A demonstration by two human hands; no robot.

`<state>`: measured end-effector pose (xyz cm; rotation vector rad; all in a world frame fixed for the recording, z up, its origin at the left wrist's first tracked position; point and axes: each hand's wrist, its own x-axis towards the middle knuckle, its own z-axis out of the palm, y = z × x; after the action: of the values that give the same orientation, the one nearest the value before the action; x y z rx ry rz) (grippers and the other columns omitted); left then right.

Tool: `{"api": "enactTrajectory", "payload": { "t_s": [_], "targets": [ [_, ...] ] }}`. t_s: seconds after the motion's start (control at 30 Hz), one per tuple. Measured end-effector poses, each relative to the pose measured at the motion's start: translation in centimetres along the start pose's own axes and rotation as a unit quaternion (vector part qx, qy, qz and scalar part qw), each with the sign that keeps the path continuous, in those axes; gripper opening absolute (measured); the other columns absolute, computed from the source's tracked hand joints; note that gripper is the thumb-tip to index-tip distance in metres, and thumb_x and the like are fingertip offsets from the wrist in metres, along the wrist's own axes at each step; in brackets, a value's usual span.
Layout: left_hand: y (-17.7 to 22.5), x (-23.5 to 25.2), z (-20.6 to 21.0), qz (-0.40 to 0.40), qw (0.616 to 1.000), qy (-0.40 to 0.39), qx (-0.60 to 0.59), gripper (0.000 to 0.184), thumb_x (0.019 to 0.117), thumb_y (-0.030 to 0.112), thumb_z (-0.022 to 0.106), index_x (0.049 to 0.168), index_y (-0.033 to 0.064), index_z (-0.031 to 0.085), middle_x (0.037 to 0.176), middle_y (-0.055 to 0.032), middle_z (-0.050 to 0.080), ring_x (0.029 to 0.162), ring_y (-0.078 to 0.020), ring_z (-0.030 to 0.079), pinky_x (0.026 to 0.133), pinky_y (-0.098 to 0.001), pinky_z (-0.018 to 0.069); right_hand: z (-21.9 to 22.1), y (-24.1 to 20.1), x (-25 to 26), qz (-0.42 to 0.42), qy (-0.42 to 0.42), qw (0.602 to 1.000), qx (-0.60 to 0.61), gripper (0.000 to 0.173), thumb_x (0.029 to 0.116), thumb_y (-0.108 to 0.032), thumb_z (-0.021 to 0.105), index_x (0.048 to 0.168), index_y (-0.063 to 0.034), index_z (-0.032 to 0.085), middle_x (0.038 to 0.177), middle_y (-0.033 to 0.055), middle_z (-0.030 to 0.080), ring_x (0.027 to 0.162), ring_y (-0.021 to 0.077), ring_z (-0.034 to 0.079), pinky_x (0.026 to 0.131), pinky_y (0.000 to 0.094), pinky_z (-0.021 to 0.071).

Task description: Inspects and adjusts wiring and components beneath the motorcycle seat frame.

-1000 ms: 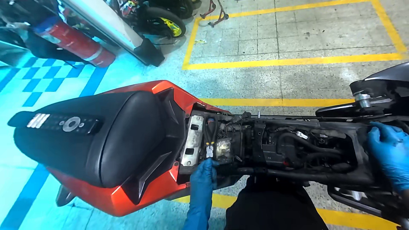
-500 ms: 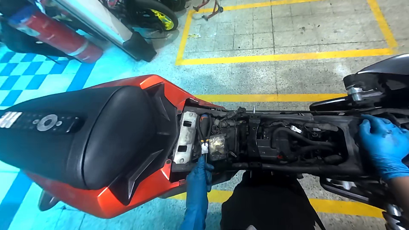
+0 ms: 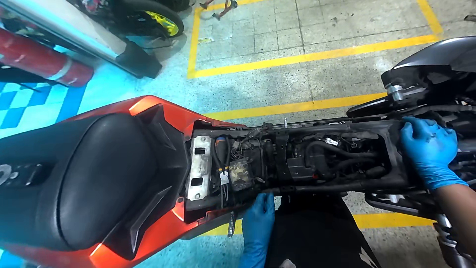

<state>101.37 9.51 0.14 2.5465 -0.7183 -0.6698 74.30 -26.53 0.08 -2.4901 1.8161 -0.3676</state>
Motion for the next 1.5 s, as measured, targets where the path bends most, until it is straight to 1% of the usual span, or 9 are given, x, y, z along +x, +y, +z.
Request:
{"api": "enactTrajectory", "payload": {
  "t_s": [0.07, 0.2, 0.33, 0.57, 0.7, 0.9, 1.13, 1.3, 1.5],
  "targets": [
    [1.4, 0.8, -0.3, -0.008, 0.998, 0.003, 0.06, 0.036, 0.1045, 0.035, 0.052, 0.117, 0.0103, 0.074, 0.079, -0.0149, 0.073, 0.073, -0.037, 0.072, 0.064, -0.0601, 0.055, -0.1, 0.0, 0.0, -0.001, 0.0, 1.0, 0.005, 0.043, 0.1059, -0.029, 0.037, 0.127, -0.0096, 0.069, 0.127, 0.0229, 0.068, 0.118, 0.0446, 0.064, 0.101, 0.0648, 0.0401],
    [3.0, 2.0, 0.0, -0.067, 0.991, -0.044, 0.104, 0.042, 0.1064, 0.04, 0.051, 0.137, 0.0159, 0.067, 0.097, -0.0167, 0.077, 0.09, -0.0394, 0.074, 0.079, -0.062, 0.0556, -0.1, 0.2, 0.0, -0.007, 0.006, 1.0, 0.004, 0.043, 0.1058, -0.029, 0.037, 0.128, -0.0098, 0.069, 0.127, 0.0221, 0.068, 0.118, 0.0442, 0.064, 0.1, 0.0643, 0.0407],
    [2.7, 2.6, 1.1, -0.09, 0.991, -0.069, 0.065, 0.046, 0.1062, 0.042, 0.052, 0.14, 0.0127, 0.065, 0.102, -0.0191, 0.076, 0.097, -0.0406, 0.073, 0.085, -0.0635, 0.0539, 0.0, 0.2, 0.0, -0.021, 0.032, 0.999, -0.005, 0.039, 0.1059, -0.024, 0.041, 0.126, -0.0087, 0.07, 0.125, 0.0212, 0.07, 0.115, 0.0432, 0.066, 0.097, 0.0641, 0.0438],
    [2.7, 2.6, 2.2, -0.066, 0.998, 0.002, 0.003, 0.04, 0.1059, 0.034, 0.056, 0.125, 0.0016, 0.07, 0.09, -0.0221, 0.073, 0.087, -0.0411, 0.071, 0.082, -0.0638, 0.0529, 0.4, 0.5, -0.4, -0.03, 0.039, 0.999, -0.011, 0.037, 0.1063, -0.025, 0.042, 0.125, -0.0121, 0.071, 0.124, 0.016, 0.071, 0.113, 0.0381, 0.067, 0.096, 0.0608, 0.0464],
    [2.3, 2.3, 2.7, -0.039, 0.998, 0.051, 0.003, 0.036, 0.1049, 0.029, 0.058, 0.122, 0.0009, 0.072, 0.087, -0.0227, 0.073, 0.083, -0.0433, 0.071, 0.077, -0.0656, 0.0527, 0.5, 0.6, -0.4, -0.035, 0.033, 0.999, -0.011, 0.039, 0.1062, -0.026, 0.04, 0.126, -0.0119, 0.071, 0.125, 0.0154, 0.071, 0.114, 0.037, 0.067, 0.096, 0.0602, 0.0458],
    [2.8, 3.1, 2.5, -0.065, 0.996, 0.05, 0.019, 0.038, 0.1032, 0.034, 0.062, 0.117, -0.0008, 0.071, 0.082, -0.0222, 0.071, 0.08, -0.0436, 0.07, 0.075, -0.0658, 0.0518, 0.5, 0.5, -0.5, -0.037, 0.03, 0.999, -0.007, 0.04, 0.1065, -0.027, 0.039, 0.126, -0.0127, 0.07, 0.125, 0.0152, 0.071, 0.115, 0.0363, 0.067, 0.097, 0.0599, 0.045],
    [3.0, 4.1, 1.5, -0.068, 0.997, 0.008, 0.028, 0.029, 0.1014, 0.031, 0.065, 0.109, 0.0039, 0.073, 0.075, -0.0148, 0.068, 0.074, -0.0353, 0.067, 0.07, -0.0603, 0.0513, 0.4, 0.6, -0.2, -0.03, 0.015, 0.999, -0.001, 0.04, 0.1069, -0.026, 0.038, 0.127, -0.0124, 0.07, 0.126, 0.0172, 0.07, 0.117, 0.0387, 0.066, 0.099, 0.0623, 0.044],
    [3.2, 3.8, 1.8, -0.01, 0.994, 0.062, 0.087, 0.024, 0.0972, 0.029, 0.067, 0.094, 0.0061, 0.073, 0.069, -0.0158, 0.067, 0.067, -0.0386, 0.068, 0.059, -0.0609, 0.0489, 0.1, 0.5, -0.4, -0.03, 0.009, 0.999, 0.011, 0.041, 0.1072, -0.027, 0.038, 0.127, -0.0104, 0.07, 0.127, 0.0185, 0.07, 0.118, 0.0404, 0.065, 0.099, 0.0629, 0.0435],
    [2.1, 3.8, 1.1, 0.116, 0.972, 0.174, 0.104, 0.025, 0.0887, 0.029, 0.066, 0.082, 0.0055, 0.072, 0.061, -0.0123, 0.064, 0.053, -0.0339, 0.064, 0.046, -0.056, 0.0444, 0.2, 0.5, -0.4, -0.032, 0.016, 0.999, 0.008, 0.041, 0.107, -0.027, 0.038, 0.127, -0.0119, 0.07, 0.126, 0.0172, 0.07, 0.117, 0.0383, 0.066, 0.099, 0.0617, 0.0438]
  ]
}}
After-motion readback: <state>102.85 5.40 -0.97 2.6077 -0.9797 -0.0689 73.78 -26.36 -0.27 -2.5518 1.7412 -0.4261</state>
